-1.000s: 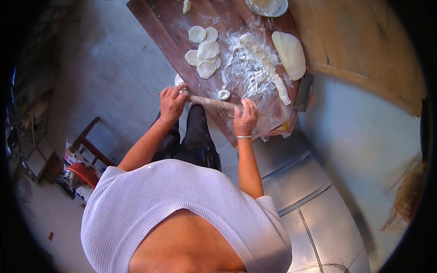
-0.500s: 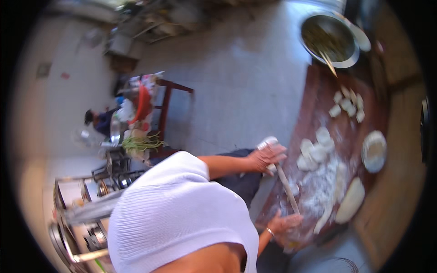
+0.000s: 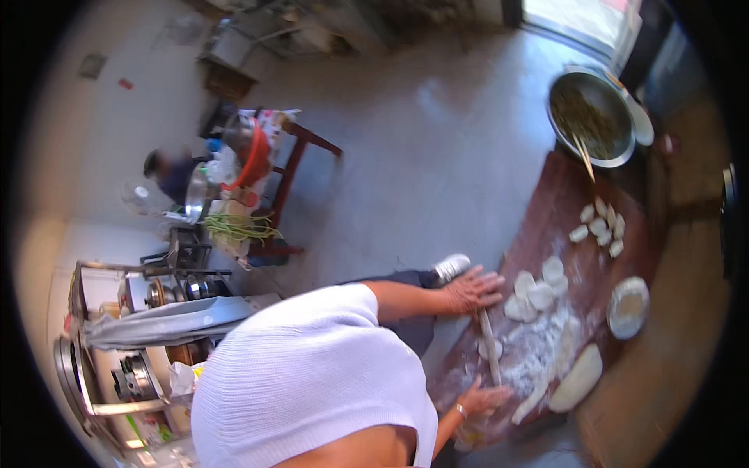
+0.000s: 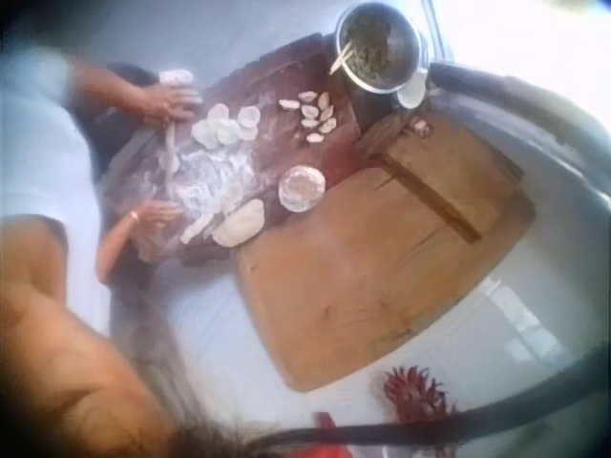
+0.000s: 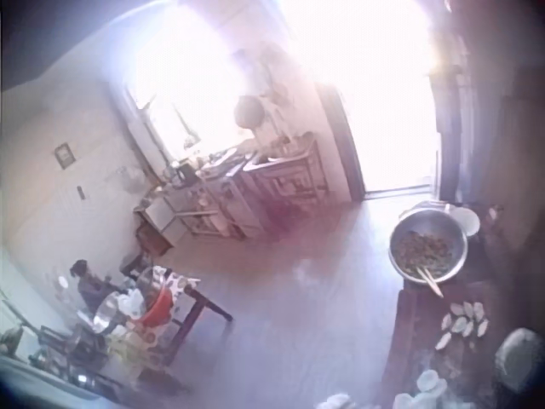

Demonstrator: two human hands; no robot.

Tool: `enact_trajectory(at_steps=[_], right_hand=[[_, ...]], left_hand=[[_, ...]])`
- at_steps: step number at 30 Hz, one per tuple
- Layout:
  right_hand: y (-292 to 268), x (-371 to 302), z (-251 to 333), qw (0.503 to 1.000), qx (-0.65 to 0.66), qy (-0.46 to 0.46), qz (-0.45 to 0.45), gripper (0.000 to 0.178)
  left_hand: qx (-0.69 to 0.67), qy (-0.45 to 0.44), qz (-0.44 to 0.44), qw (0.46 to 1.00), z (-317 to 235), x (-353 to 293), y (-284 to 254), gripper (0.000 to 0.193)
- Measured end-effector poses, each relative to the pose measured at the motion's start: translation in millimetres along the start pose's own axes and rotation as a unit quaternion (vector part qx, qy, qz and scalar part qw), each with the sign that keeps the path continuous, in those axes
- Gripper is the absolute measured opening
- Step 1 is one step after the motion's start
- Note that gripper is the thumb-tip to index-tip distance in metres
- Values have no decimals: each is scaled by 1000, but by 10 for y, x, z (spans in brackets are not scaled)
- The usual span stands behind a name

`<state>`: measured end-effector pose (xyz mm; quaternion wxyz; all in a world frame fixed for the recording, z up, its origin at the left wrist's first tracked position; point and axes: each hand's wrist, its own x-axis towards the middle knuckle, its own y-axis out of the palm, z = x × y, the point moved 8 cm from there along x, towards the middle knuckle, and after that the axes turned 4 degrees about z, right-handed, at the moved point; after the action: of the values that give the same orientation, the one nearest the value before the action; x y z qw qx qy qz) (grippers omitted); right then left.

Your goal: The person rolls out small dough pieces into flat circles using a rolling pin on a floured wooden board. They then fill the dough circles with a green vegetable mixture using chopsticks, fold them into dumplings, and place them into a pot of boiling water on the stove.

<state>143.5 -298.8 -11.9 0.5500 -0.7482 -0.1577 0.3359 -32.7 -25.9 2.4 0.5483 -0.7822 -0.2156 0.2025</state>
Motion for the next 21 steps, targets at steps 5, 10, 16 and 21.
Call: enact_trajectory(at_steps=[5,10,16,21], right_hand=[[-203,-100,-34,982,143,-46,-118,63],[-128,135,-266,948,310,23,-74,33],[-181,64,-490,942,284,145,-107,35],[-918,653,-28,947,250,120,-164,41]], left_hand=[[-104,84,-10,991,-312,152,-284,25],[28,139,-75,987,-782,685,-915,27],[-90,31,-28,995,-101,414,-1303,46],[-146,-104,25,983,1349,-174,-1279,42]])
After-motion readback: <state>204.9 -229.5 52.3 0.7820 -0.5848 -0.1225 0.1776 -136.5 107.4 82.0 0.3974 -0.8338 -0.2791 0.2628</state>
